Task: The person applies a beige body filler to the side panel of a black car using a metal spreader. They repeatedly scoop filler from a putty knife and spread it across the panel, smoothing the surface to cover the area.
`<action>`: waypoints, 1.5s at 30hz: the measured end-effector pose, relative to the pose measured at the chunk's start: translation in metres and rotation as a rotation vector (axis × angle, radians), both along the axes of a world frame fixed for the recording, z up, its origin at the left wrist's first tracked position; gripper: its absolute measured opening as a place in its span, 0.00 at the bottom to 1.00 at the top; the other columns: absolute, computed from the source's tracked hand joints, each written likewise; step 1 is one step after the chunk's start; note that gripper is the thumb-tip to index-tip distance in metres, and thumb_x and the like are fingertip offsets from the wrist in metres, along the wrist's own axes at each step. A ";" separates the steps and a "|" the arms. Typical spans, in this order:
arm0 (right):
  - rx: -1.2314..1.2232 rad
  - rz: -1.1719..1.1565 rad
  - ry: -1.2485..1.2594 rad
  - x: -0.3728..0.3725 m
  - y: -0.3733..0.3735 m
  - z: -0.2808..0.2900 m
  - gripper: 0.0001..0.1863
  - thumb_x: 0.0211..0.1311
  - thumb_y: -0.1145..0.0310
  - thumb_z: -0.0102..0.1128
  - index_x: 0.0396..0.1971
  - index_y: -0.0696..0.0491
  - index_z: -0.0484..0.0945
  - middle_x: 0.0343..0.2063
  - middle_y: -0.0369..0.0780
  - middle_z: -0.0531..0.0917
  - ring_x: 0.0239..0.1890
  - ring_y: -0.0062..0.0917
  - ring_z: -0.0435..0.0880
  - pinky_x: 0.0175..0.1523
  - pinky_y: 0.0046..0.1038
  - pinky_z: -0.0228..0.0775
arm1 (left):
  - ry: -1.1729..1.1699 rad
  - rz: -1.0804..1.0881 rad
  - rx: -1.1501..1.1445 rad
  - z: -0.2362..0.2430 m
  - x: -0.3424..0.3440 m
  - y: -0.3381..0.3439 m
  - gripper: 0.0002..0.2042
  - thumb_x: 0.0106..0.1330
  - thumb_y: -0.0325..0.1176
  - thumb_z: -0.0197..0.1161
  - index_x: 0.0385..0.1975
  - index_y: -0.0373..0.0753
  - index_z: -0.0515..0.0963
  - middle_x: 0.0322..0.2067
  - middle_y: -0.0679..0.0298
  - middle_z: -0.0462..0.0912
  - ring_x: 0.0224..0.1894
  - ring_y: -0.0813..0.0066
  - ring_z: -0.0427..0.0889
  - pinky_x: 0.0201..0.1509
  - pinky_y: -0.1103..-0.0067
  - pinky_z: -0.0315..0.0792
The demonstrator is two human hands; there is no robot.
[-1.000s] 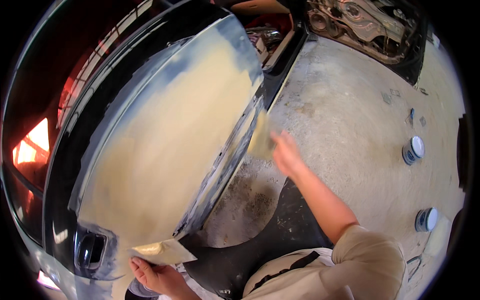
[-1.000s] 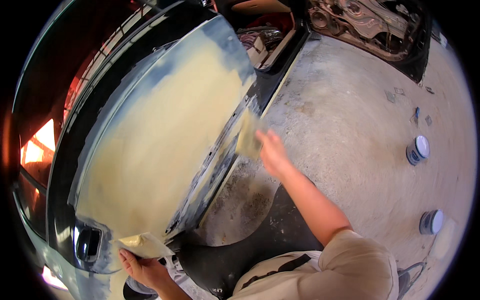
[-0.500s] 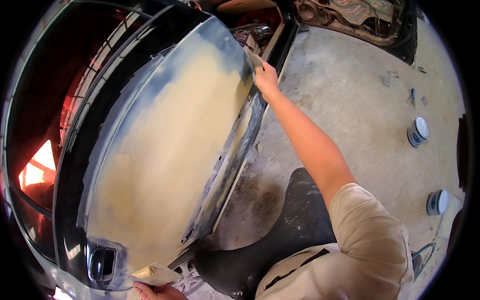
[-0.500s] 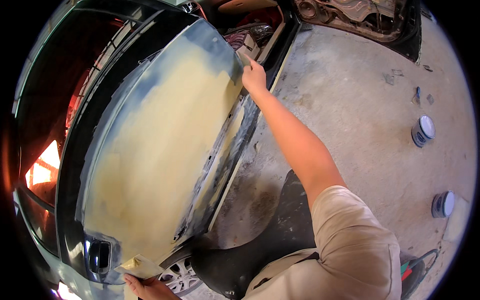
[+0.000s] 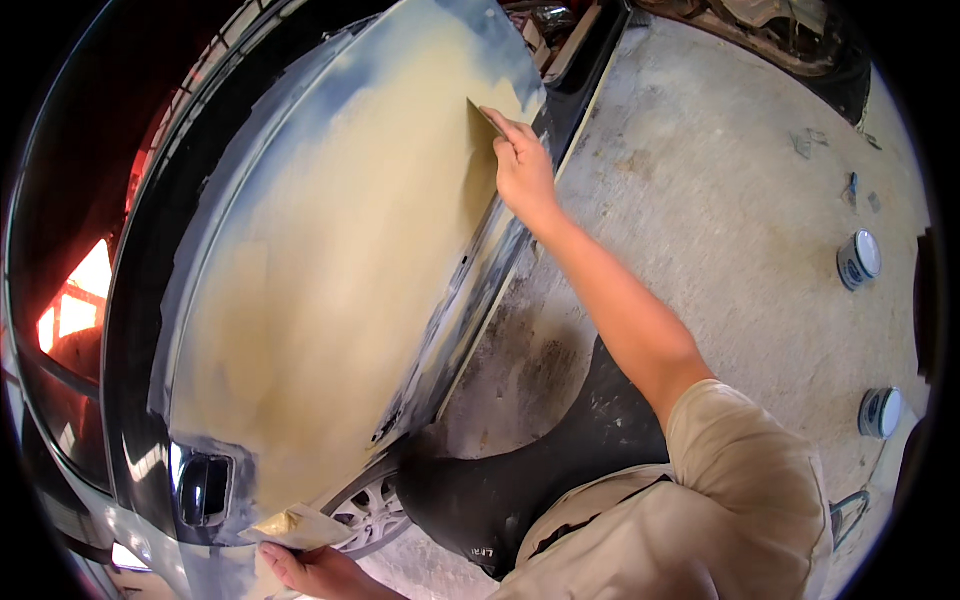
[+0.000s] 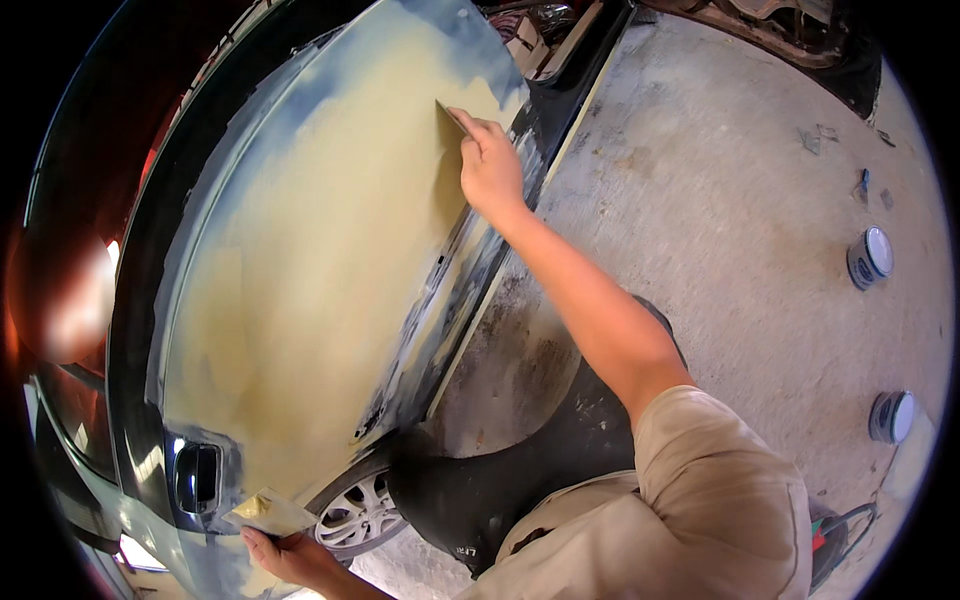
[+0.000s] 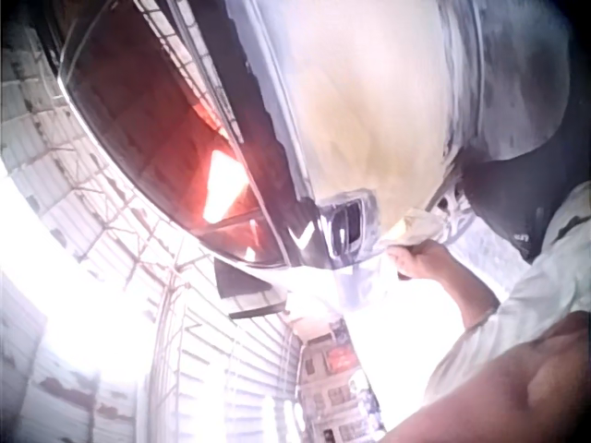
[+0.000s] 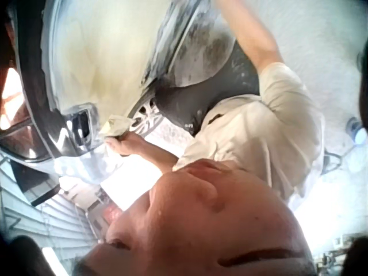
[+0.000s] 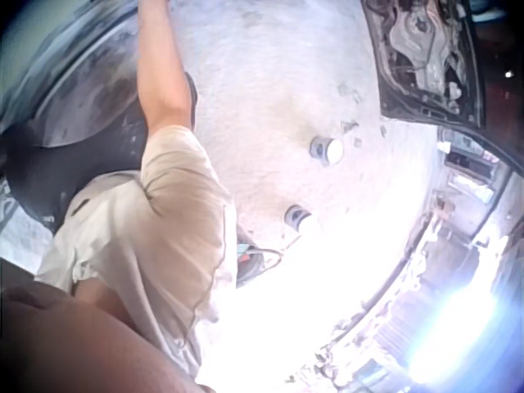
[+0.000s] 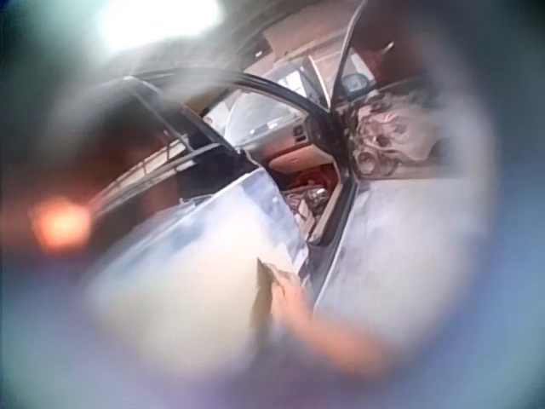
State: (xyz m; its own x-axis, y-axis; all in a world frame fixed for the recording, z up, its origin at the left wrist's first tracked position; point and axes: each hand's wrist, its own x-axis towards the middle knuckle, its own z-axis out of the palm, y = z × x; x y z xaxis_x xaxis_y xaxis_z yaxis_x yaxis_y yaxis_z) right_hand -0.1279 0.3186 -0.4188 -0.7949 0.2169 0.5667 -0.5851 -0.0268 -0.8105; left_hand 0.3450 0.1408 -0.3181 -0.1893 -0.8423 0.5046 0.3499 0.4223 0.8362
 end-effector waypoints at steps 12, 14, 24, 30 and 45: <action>0.039 0.097 0.016 0.144 -0.060 0.002 0.26 0.56 0.81 0.47 0.54 0.46 0.75 0.46 0.44 0.75 0.47 0.40 0.72 0.54 0.36 0.64 | 0.115 0.039 0.115 -0.017 0.001 -0.005 0.17 0.72 0.39 0.52 0.50 0.31 0.70 0.46 0.60 0.76 0.46 0.72 0.76 0.51 0.76 0.71; 0.073 0.107 0.029 0.168 -0.069 0.001 0.26 0.55 0.81 0.47 0.55 0.45 0.74 0.46 0.44 0.74 0.48 0.41 0.72 0.54 0.37 0.64 | 0.141 -0.003 0.122 -0.021 0.010 -0.013 0.17 0.71 0.39 0.52 0.50 0.31 0.70 0.46 0.60 0.76 0.46 0.72 0.76 0.52 0.75 0.71; 0.165 0.230 0.043 0.271 -0.118 -0.006 0.30 0.48 0.82 0.51 0.56 0.46 0.74 0.50 0.45 0.73 0.49 0.42 0.68 0.55 0.38 0.60 | 0.153 -0.019 0.118 -0.030 0.034 -0.029 0.16 0.72 0.37 0.51 0.50 0.31 0.71 0.46 0.60 0.77 0.47 0.74 0.76 0.52 0.77 0.72; 0.240 0.287 0.065 0.326 -0.146 -0.016 0.34 0.45 0.80 0.55 0.57 0.43 0.73 0.51 0.44 0.72 0.51 0.42 0.68 0.56 0.40 0.57 | 0.158 -0.061 0.121 -0.037 0.053 -0.042 0.15 0.72 0.37 0.50 0.49 0.32 0.71 0.45 0.61 0.78 0.46 0.75 0.77 0.51 0.78 0.73; 0.384 0.565 0.181 0.401 -0.165 -0.029 0.35 0.44 0.76 0.61 0.58 0.40 0.71 0.52 0.39 0.71 0.53 0.38 0.67 0.55 0.42 0.56 | 0.190 -0.061 0.154 -0.041 0.066 -0.046 0.16 0.73 0.36 0.49 0.51 0.30 0.69 0.47 0.58 0.76 0.48 0.73 0.76 0.52 0.75 0.73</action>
State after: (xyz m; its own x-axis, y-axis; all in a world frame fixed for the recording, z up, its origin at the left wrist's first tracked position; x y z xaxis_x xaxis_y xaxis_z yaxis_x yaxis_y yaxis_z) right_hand 0.2733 0.1535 -0.4475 -0.6131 -0.4427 0.6543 -0.6922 -0.0980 -0.7150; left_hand 0.4105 0.0943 -0.3594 -0.1560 -0.9021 0.4024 0.5276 0.2683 0.8060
